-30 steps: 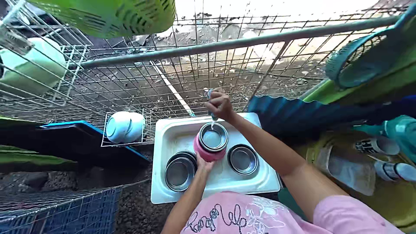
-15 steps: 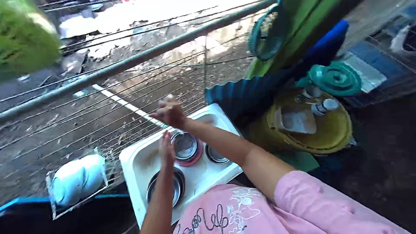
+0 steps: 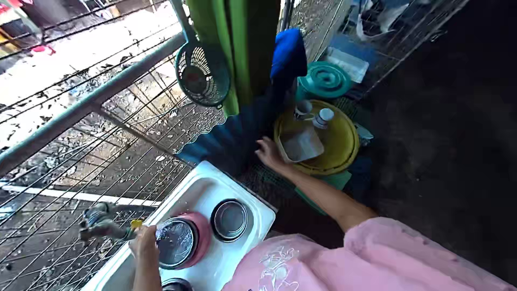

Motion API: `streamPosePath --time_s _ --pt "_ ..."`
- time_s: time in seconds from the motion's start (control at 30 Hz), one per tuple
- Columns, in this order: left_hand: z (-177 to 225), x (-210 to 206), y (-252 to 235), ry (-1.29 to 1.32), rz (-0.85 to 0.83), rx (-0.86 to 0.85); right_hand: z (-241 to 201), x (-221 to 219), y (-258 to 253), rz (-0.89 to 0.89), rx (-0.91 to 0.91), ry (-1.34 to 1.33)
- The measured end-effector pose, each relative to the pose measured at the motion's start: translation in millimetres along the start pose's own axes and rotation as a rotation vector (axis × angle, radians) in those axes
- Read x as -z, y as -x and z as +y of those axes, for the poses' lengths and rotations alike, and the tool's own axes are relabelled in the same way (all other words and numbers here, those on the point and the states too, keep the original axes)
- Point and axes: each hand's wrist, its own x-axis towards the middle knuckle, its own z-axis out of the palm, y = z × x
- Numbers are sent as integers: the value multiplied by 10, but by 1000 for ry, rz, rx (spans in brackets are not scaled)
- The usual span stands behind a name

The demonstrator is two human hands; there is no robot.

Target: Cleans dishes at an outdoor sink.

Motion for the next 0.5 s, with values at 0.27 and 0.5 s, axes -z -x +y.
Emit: streamPosePath --time_s 0.27,0.5 --pt "-182 31 294 266 -138 53 1596 347 -397 -351 -576 242" --pt "-241 -119 350 354 -100 56 1854 667 -370 -259 -496 181"
